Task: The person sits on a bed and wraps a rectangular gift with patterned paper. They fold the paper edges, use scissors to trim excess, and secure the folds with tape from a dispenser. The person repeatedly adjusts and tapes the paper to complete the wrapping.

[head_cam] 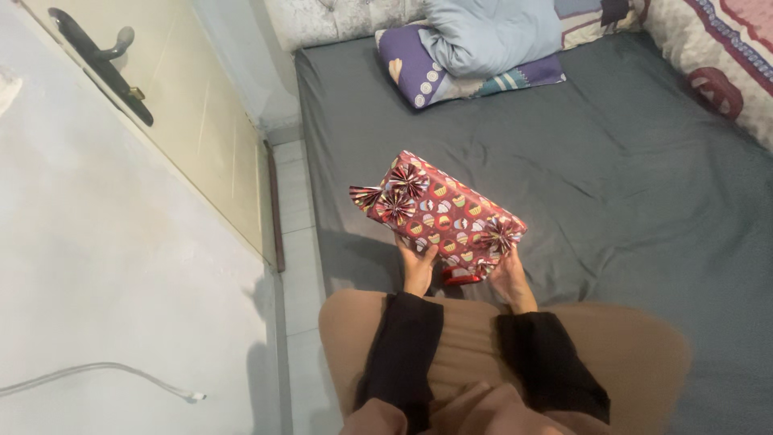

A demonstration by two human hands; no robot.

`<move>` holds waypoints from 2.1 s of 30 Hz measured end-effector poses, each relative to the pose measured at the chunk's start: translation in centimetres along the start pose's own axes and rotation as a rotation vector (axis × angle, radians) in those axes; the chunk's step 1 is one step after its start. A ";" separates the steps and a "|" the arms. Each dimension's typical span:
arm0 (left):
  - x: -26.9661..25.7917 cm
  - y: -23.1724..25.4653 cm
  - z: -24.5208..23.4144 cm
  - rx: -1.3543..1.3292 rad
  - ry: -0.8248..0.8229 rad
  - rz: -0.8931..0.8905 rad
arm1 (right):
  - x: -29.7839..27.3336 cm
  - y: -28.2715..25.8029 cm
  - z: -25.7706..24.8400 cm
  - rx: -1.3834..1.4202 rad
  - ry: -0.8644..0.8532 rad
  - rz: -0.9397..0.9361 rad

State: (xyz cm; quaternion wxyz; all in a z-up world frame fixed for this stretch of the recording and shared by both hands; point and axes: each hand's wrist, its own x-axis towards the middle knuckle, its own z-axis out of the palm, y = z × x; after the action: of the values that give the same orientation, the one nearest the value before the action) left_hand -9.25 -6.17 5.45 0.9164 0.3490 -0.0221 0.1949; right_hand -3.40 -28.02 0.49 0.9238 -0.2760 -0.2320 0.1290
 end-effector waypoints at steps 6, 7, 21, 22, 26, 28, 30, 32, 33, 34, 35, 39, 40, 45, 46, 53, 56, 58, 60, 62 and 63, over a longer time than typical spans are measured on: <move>0.0 -2.9 -1.2 0.142 0.010 0.161 | 0.4 -0.4 -0.1 -0.041 0.133 0.043; 0.0 -3.2 -1.5 0.111 -0.006 0.160 | 0.0 -0.6 0.0 0.037 0.135 0.046; 0.4 -1.3 -1.3 -0.063 -0.116 0.129 | 0.9 -1.6 0.2 0.137 0.236 -0.096; 0.5 -0.8 -1.2 -0.034 -0.075 0.141 | 1.1 -1.9 0.4 0.094 0.281 -0.112; 0.5 0.6 -0.5 0.025 0.078 0.161 | 1.9 -2.8 1.2 0.021 0.332 -0.159; 0.4 0.7 -0.3 0.024 0.097 0.177 | 2.1 -3.2 1.4 0.026 0.311 -0.162; 0.3 0.6 -0.3 0.025 0.067 0.215 | 2.0 -3.4 1.6 0.028 0.289 -0.155; 0.3 0.6 -0.4 0.013 0.058 0.222 | 1.7 -3.3 1.7 0.038 0.278 -0.152; 0.4 0.6 -0.4 0.008 0.053 0.224 | 1.8 -3.1 1.7 0.065 0.284 -0.142; 0.3 0.6 -0.4 0.004 0.053 0.222 | 1.7 -3.2 1.6 0.083 0.287 -0.142; 0.2 0.6 -0.4 0.001 0.052 0.220 | 1.7 -3.1 1.6 0.132 0.299 -0.133; 0.3 0.5 -0.5 0.017 0.041 0.222 | 2.0 -2.2 1.5 0.031 0.275 -0.118; 0.4 0.4 -0.4 0.021 0.034 0.235 | 2.3 -1.8 1.5 0.074 0.287 -0.082; 1.2 -0.3 -1.0 0.199 0.034 0.198 | 4.7 0.8 1.2 0.077 0.334 0.170; 1.4 -0.3 -1.3 0.225 0.059 0.195 | 5.4 1.3 1.0 0.073 0.346 0.208; 1.9 -1.2 -3.8 0.284 0.331 0.042 | 7.6 4.1 -0.6 0.099 0.488 0.270; 2.3 -1.8 -4.4 0.303 0.339 0.025 | 8.3 4.5 -1.0 0.018 0.520 0.281; 2.2 -2.5 -4.8 0.355 0.338 0.028 | 9.3 4.9 -1.4 0.026 0.564 0.384; 2.6 -2.9 -5.4 0.448 0.343 0.053 | 9.9 5.1 -1.9 -0.015 0.633 0.479; 2.6 -3.2 -5.9 0.493 0.343 0.046 | 10.3 5.5 -2.3 -0.105 0.713 0.566; 2.6 -3.4 -6.0 0.516 0.346 0.043 | 10.4 5.5 -2.6 -0.114 0.706 0.553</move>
State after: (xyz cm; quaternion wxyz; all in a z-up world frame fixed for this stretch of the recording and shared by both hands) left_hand -6.20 -3.72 -0.81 0.7832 0.5314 0.1769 0.2700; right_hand 6.20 -20.93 -0.86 0.8605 -0.4051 0.1731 0.2558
